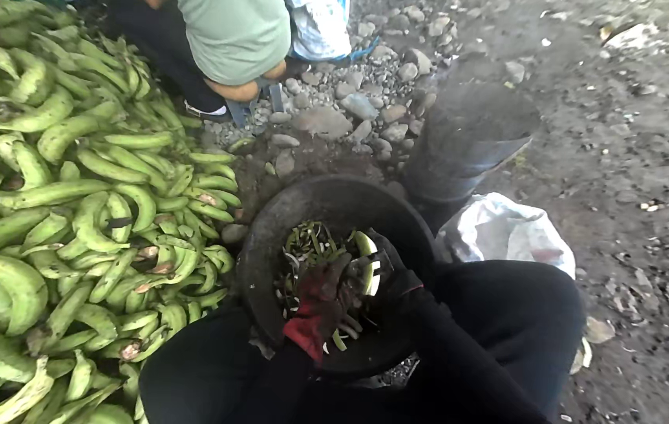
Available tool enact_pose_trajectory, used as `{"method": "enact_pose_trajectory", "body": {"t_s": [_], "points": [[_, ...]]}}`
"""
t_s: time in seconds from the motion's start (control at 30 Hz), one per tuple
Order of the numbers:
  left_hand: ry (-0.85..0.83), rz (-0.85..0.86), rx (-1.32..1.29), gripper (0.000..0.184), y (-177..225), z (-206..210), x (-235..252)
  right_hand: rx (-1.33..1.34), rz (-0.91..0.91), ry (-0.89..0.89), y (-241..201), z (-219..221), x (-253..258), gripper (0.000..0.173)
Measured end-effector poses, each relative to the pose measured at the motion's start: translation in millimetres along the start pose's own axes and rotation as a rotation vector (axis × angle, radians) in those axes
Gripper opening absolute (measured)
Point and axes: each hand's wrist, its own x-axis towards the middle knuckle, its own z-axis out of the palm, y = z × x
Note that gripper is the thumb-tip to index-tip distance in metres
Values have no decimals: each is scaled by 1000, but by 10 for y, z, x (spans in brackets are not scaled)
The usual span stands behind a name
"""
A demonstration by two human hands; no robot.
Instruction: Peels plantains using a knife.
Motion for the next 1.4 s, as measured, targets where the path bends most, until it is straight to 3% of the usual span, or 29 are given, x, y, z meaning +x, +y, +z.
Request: {"method": "enact_pose_trajectory", "body": {"t_s": [0.13,0.27,0.33,0.43,0.5,0.6,0.77,0.83,0.93,1.0,1.07,1.13,1.2,1.3,1.4], "points": [[-48,-256,-76,40,-110,-4,210,-399,-232,0,268,100,-164,40],[-126,-548,-161,44,-260,-28,323,-629,-211,-251,320,-6,-256,52],[-130,-604,-216,45,-281,-23,312,-565,-129,-291,262,-33,-265,49],[-103,-454,-250,41,-139,-88,229,-161,-4,-188,161,-52,-182,44],[-127,-222,-259,37,-56,-102,104,27,55,-109,33,-106,-84,53],[-163,116,-220,37,-73,-52,-89,154,199,-156,-204,-220,22,61],[-137,155,-119,38,-37,-106,-118,107,278,-188,-248,-223,48,61],[-132,74,-66,38,-17,-88,-65,42,190,-162,-118,-130,-36,54],[-75,-199,-26,40,4,-36,52,-237,-106,-103,140,31,-226,35],[-41,-384,-72,45,-27,-35,152,-421,-194,-100,274,71,-276,37],[-32,-538,-135,49,-74,-64,216,-637,-249,-221,293,14,-298,44],[-25,-595,-216,50,-125,-71,199,-596,-185,-239,254,-16,-292,44],[-31,-487,-300,45,-102,-86,123,-380,-82,-176,159,-35,-224,42],[-159,-181,-389,39,-54,-141,-54,-142,7,-108,-69,-115,-113,41],[-250,81,-440,34,-43,-187,-165,-42,56,-196,-240,-250,46,52]]}}
